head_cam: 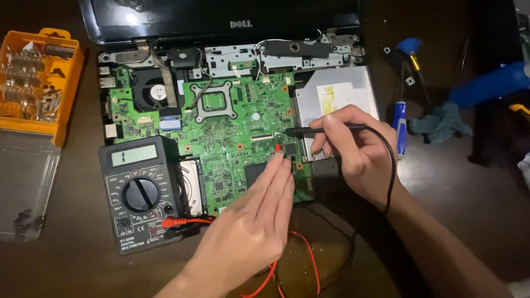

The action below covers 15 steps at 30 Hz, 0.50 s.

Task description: Using a digital multimeter to test various points on a laptop motherboard for diagnostic purposes.

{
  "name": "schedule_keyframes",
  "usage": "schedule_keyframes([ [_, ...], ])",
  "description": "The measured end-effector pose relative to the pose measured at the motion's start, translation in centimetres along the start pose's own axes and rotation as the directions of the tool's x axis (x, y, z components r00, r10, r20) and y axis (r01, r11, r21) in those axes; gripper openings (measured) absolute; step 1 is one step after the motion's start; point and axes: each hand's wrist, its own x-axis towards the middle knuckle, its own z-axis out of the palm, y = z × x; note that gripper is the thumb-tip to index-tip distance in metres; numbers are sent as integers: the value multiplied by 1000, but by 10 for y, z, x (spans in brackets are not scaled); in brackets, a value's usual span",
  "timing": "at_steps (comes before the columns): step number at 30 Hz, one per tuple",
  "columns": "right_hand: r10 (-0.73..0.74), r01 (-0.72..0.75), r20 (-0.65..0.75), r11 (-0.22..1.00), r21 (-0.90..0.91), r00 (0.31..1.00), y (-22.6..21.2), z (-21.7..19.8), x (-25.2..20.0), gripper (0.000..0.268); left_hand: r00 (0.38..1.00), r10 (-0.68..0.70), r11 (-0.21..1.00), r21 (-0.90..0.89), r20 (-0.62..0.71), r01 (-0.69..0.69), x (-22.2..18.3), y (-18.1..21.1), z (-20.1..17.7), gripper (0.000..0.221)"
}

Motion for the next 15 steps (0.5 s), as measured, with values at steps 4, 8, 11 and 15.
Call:
schedule_keyframes([
  [4,22,-23,-22,1000,-20,1000,-4,2,-1,28,1000,-5,999,47,-4,5,0,0,-1,27],
  [8,17,-19,-71,999,-32,997,-4,2,0,30,1000,-3,999,35,-6,4,2,2,2,27],
  [11,-21,18,-70,999,-40,997,-2,1,1,31,1000,-14,999,31,-8,14,2,4,4,27],
  [15,-3,0,-82,999,-38,997,-3,2,2,30,1000,-20,1000,1,-24,20,2,2,4,27],
])
